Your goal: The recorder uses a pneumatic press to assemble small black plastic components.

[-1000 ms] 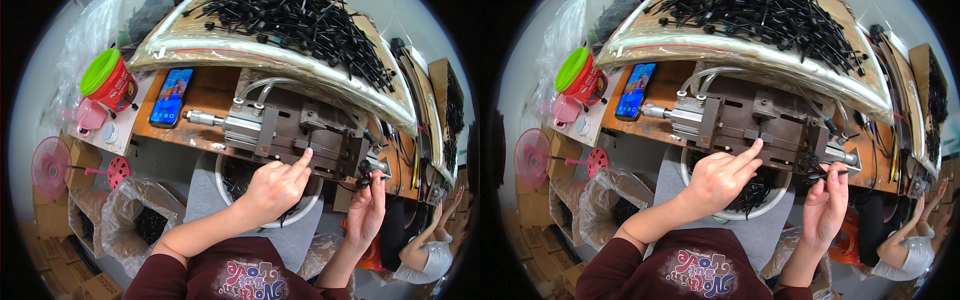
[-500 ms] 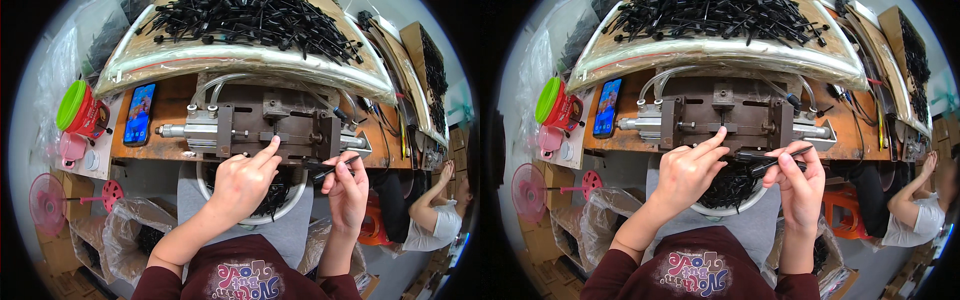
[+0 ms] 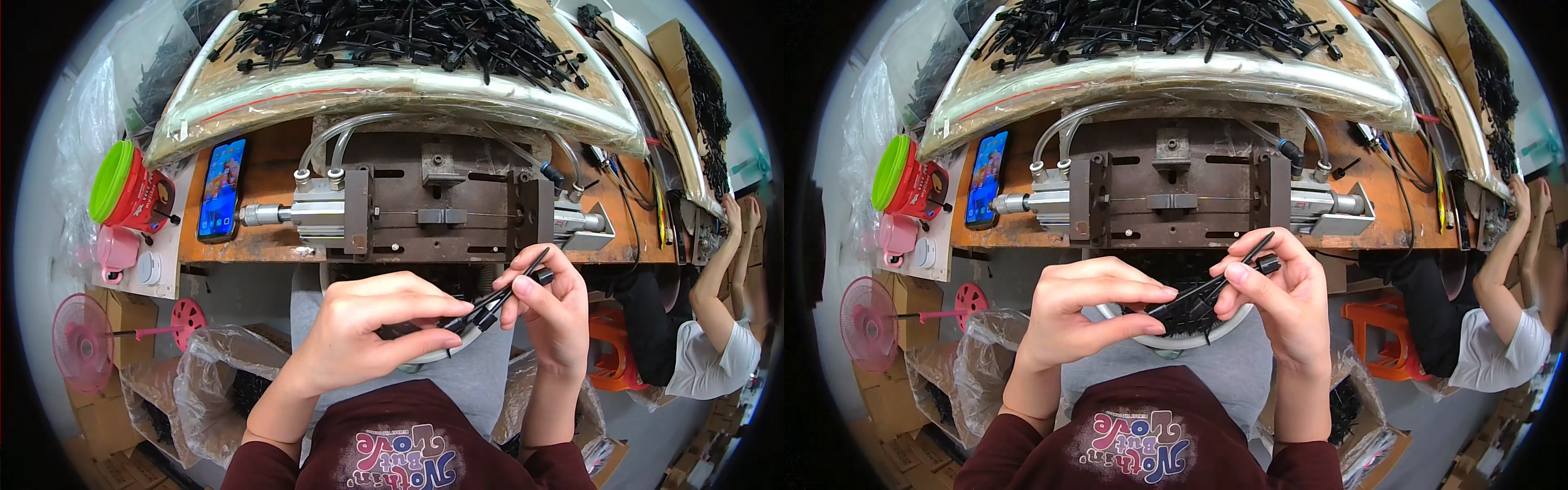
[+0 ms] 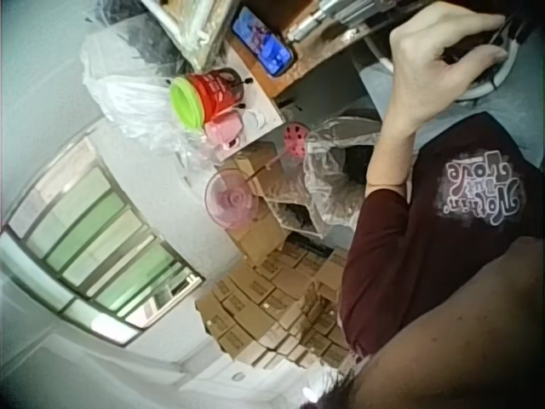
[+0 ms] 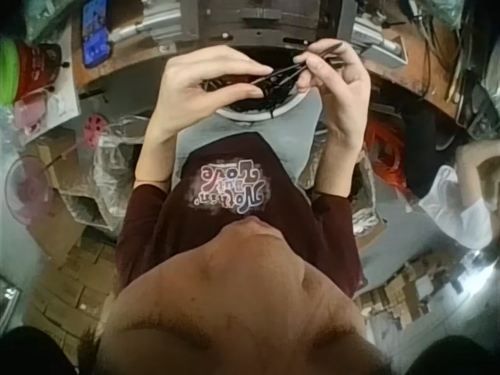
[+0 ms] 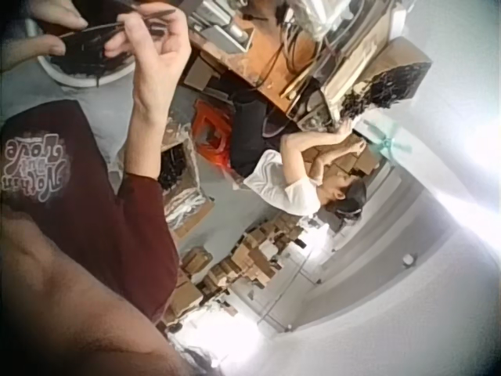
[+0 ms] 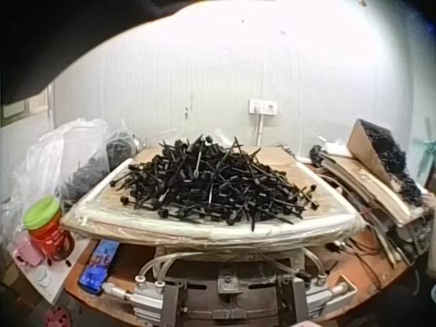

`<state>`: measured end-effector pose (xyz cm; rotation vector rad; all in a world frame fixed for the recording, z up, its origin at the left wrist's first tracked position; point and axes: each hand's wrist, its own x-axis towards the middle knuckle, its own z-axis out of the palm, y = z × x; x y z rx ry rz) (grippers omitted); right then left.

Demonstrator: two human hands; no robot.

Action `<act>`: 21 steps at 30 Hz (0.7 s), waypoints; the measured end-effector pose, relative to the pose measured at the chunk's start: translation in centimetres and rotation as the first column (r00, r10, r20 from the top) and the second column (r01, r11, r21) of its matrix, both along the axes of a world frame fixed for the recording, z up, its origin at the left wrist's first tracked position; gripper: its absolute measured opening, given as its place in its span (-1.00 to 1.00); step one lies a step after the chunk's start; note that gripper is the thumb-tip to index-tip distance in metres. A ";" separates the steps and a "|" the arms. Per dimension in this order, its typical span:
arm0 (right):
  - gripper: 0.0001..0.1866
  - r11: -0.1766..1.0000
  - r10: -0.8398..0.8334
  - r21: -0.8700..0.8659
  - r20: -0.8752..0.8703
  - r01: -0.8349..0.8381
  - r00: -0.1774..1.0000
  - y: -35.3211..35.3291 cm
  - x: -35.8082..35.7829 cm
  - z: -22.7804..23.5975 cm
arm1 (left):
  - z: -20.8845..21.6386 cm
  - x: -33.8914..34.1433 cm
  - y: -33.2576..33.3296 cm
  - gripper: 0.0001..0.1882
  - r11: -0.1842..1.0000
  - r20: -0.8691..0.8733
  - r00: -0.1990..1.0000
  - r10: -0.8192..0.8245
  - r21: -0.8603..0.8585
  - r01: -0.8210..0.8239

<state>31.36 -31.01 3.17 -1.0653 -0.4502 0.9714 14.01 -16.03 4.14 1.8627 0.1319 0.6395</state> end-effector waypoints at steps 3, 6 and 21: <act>-0.79 0.998 -0.069 0.005 0.018 0.068 0.997 0.1 0.0 -0.2 | 0.0 -0.3 -0.2 -0.63 1.000 0.010 1.000 0.009 0.008 -0.009; -0.78 0.995 -0.088 0.046 0.002 0.088 0.996 -0.1 0.2 -0.4 | 0.4 -0.5 -0.4 -0.61 0.999 -0.007 1.000 0.022 -0.031 -0.023; -0.64 0.953 -0.303 0.050 0.153 0.299 0.941 -0.8 -0.8 0.2 | -4.6 2.8 -0.4 -0.74 0.625 0.075 0.923 0.378 0.714 -0.314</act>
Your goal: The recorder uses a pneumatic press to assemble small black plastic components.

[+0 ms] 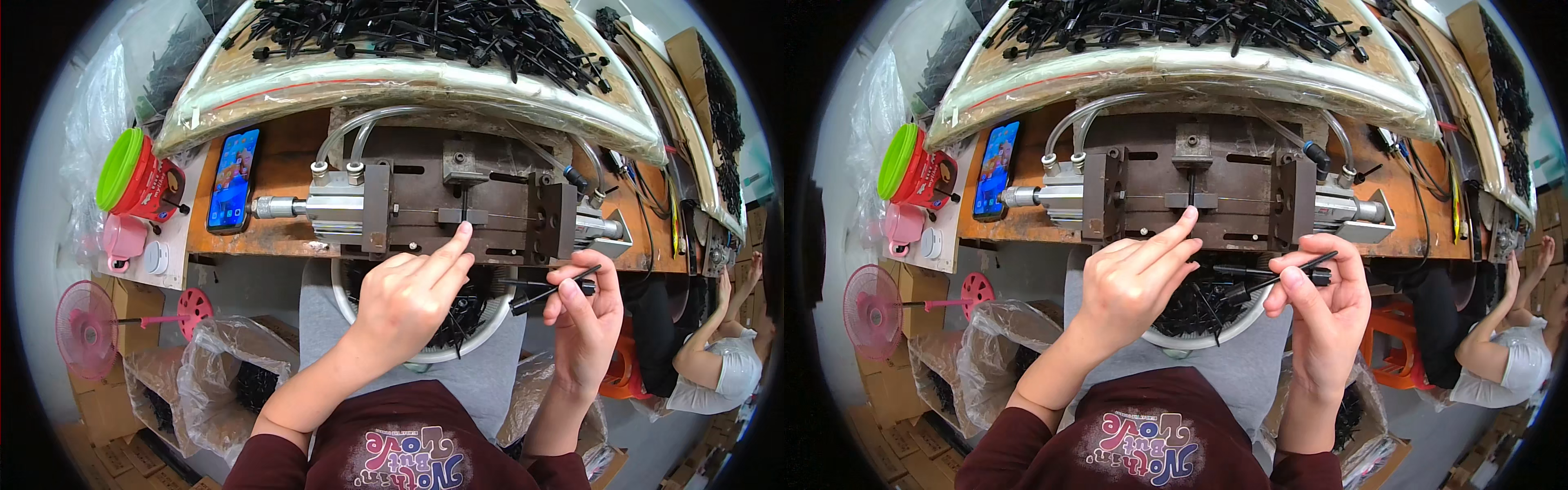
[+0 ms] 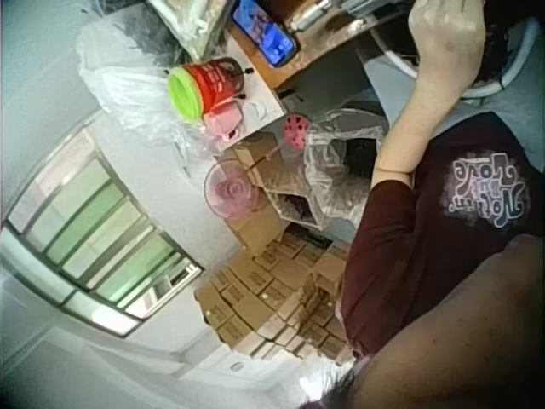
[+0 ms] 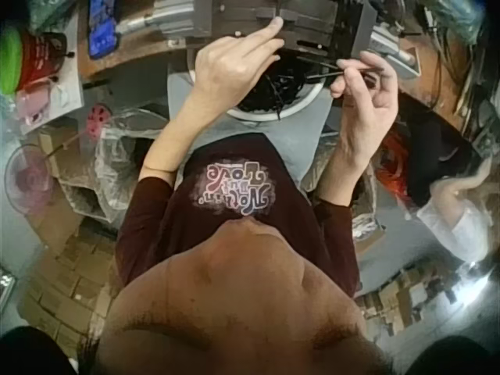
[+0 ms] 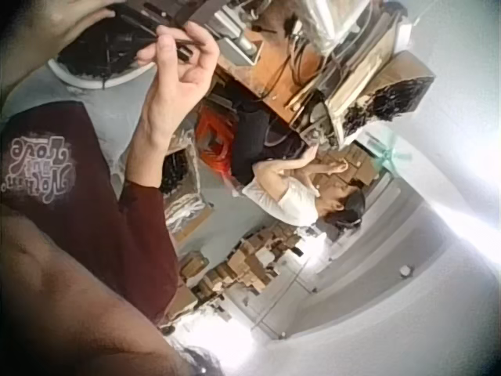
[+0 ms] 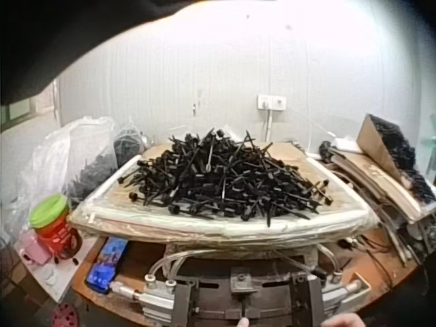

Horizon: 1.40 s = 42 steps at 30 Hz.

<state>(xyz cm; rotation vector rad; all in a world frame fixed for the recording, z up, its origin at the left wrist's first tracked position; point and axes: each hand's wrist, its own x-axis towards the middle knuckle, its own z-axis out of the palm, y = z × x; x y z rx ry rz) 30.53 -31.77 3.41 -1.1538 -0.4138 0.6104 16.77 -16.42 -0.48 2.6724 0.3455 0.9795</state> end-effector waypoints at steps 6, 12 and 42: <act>-0.36 0.998 -0.024 -0.061 0.005 0.025 1.000 0.1 -0.4 0.2 | 0.2 0.5 0.1 -0.76 1.000 -0.002 1.000 0.011 -0.007 -0.011; -0.31 0.995 0.005 -0.103 0.007 -0.004 1.000 0.3 -0.6 0.1 | 0.3 0.5 0.0 -0.75 0.999 -0.027 0.999 0.021 -0.032 -0.021; -0.53 0.996 0.000 0.080 0.279 -0.024 0.960 0.2 -1.9 -0.1 | 0.9 0.6 -0.2 -0.75 0.999 -0.067 0.997 0.028 0.035 -0.025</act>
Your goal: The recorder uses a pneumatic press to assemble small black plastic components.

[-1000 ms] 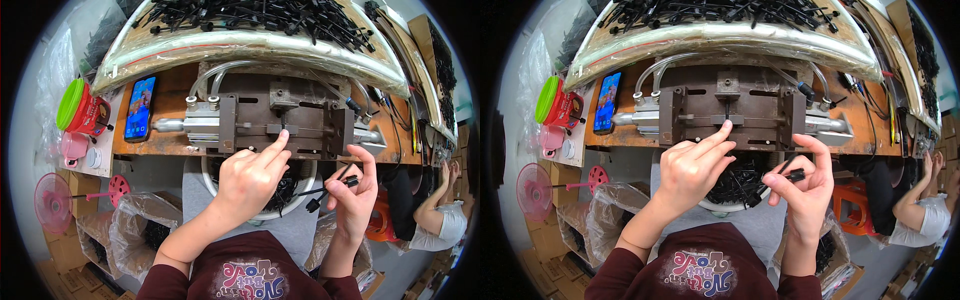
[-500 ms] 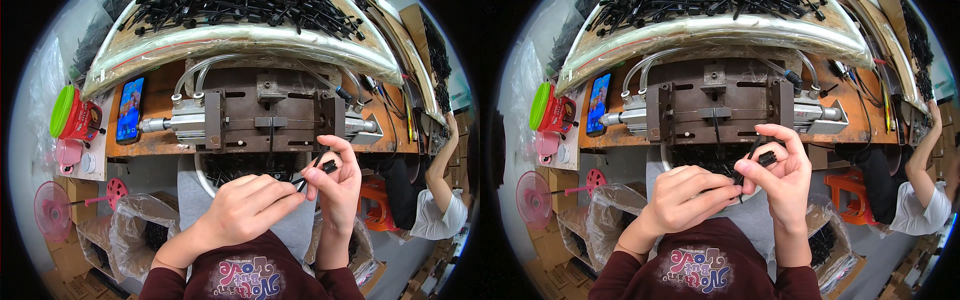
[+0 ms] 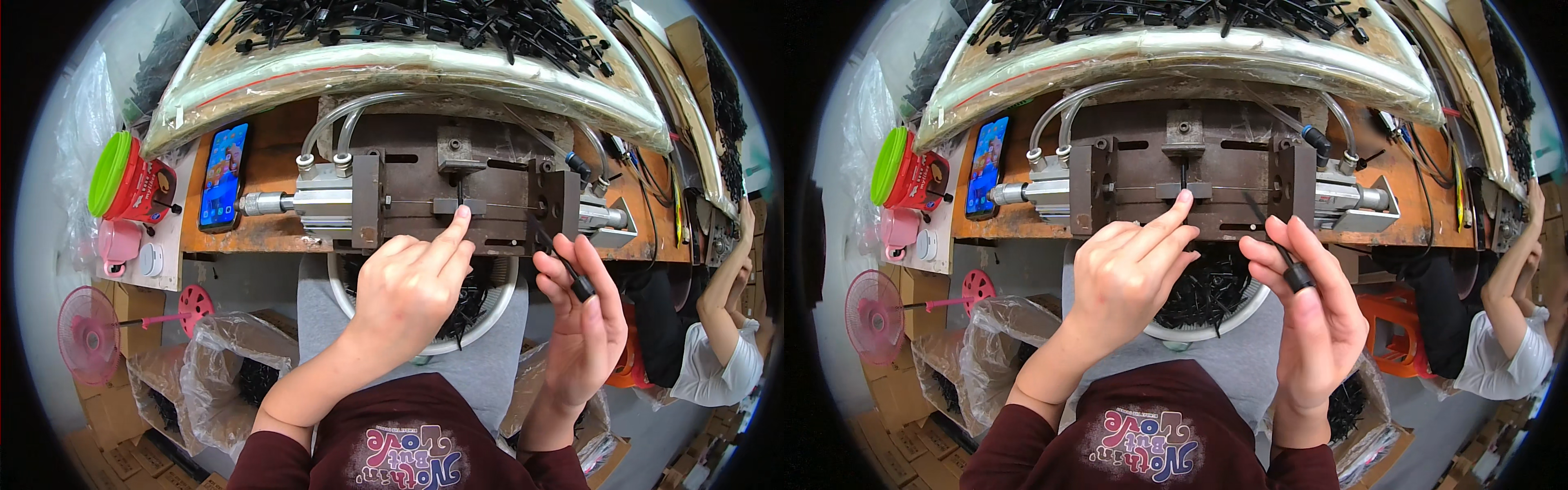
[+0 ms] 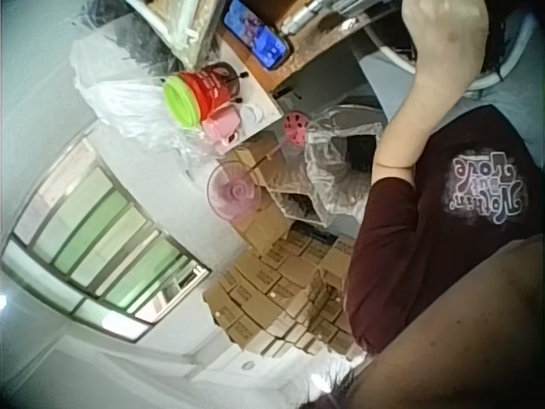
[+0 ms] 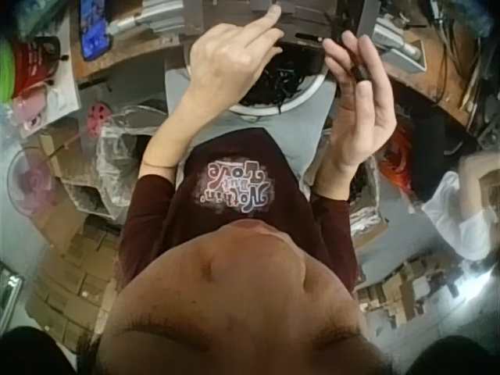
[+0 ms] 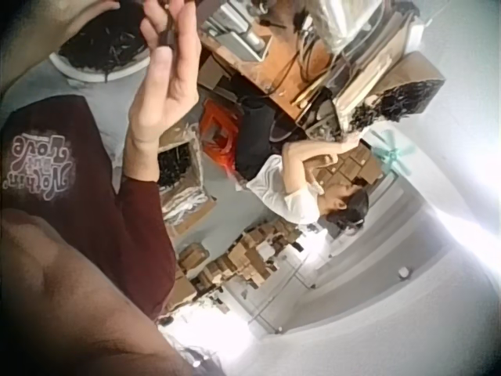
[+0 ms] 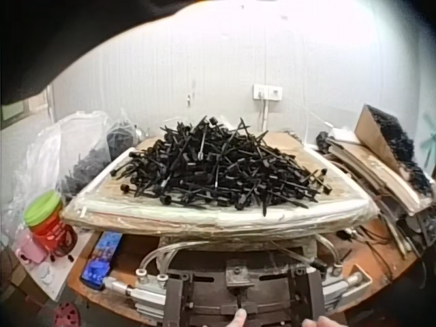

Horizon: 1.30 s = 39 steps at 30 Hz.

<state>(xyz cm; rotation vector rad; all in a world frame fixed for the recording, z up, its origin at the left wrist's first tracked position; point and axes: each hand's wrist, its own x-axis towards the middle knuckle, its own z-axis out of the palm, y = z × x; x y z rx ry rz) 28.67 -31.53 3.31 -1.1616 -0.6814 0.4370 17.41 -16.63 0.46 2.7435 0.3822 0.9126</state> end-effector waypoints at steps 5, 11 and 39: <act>-0.56 0.994 0.106 0.004 0.110 -0.107 0.988 -0.5 0.2 -0.6 | 0.1 0.1 0.1 -0.75 0.999 0.003 1.000 -0.004 -0.039 0.004; -0.68 0.939 0.115 -0.302 0.730 0.167 0.674 0.8 0.1 -0.2 | -0.1 0.0 0.2 -0.77 0.998 0.003 1.000 0.009 -0.064 -0.009; -0.75 0.816 0.414 -0.471 0.881 0.335 0.229 5.0 0.2 -0.8 | -1.0 -5.2 -1.5 -0.69 0.851 -0.060 0.917 -0.395 -0.400 0.340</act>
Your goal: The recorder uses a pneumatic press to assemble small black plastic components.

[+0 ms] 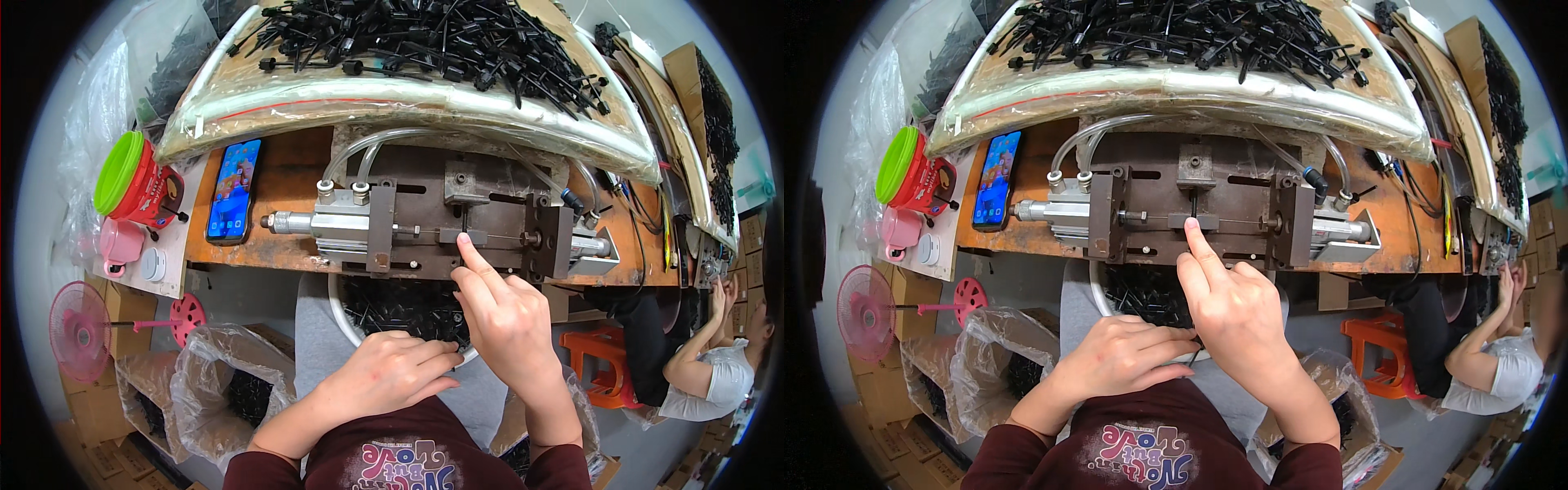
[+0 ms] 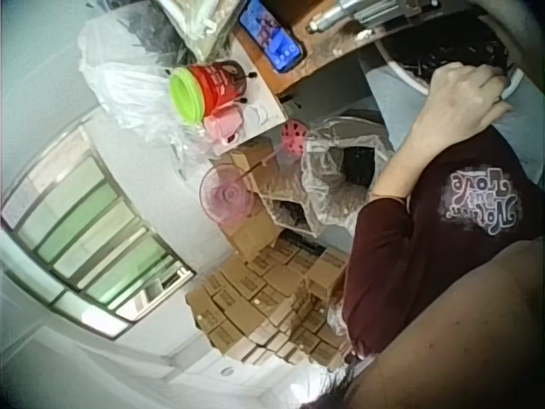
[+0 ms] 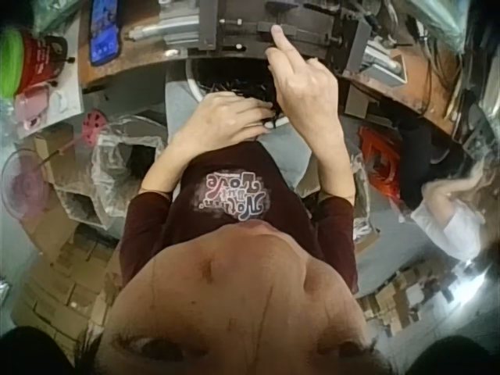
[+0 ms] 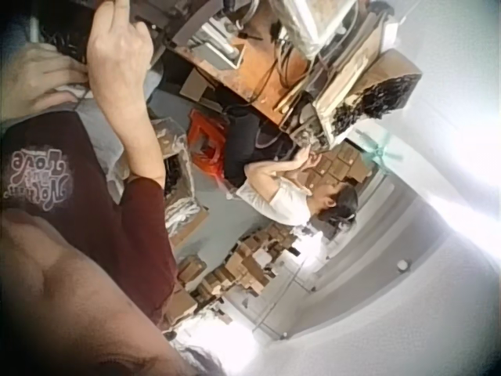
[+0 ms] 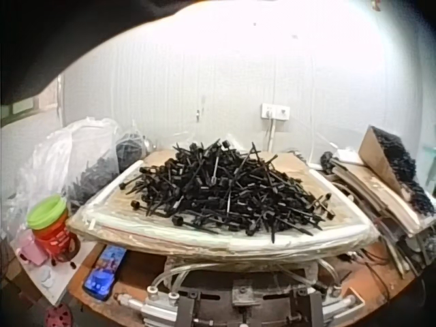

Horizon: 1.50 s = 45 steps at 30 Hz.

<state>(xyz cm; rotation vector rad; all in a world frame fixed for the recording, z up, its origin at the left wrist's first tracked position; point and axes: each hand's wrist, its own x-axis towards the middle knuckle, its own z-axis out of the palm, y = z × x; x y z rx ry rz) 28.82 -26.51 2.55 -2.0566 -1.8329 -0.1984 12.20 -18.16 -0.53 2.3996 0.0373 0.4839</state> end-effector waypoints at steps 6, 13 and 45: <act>-0.76 0.969 0.098 0.243 -0.217 -0.043 0.971 1.4 2.9 3.2 | -0.5 -0.7 0.3 -0.74 1.000 0.067 0.998 0.018 -0.003 -0.017; -0.65 0.922 -0.263 0.337 0.184 0.191 0.947 7.0 11.4 10.8 | -0.7 -1.5 0.5 -0.81 0.997 0.102 0.992 0.073 0.003 -0.073; -0.71 0.982 0.103 0.140 0.172 -0.127 0.980 13.1 17.1 11.0 | -1.4 -2.0 0.1 -0.87 0.998 0.125 0.990 0.059 -0.009 -0.058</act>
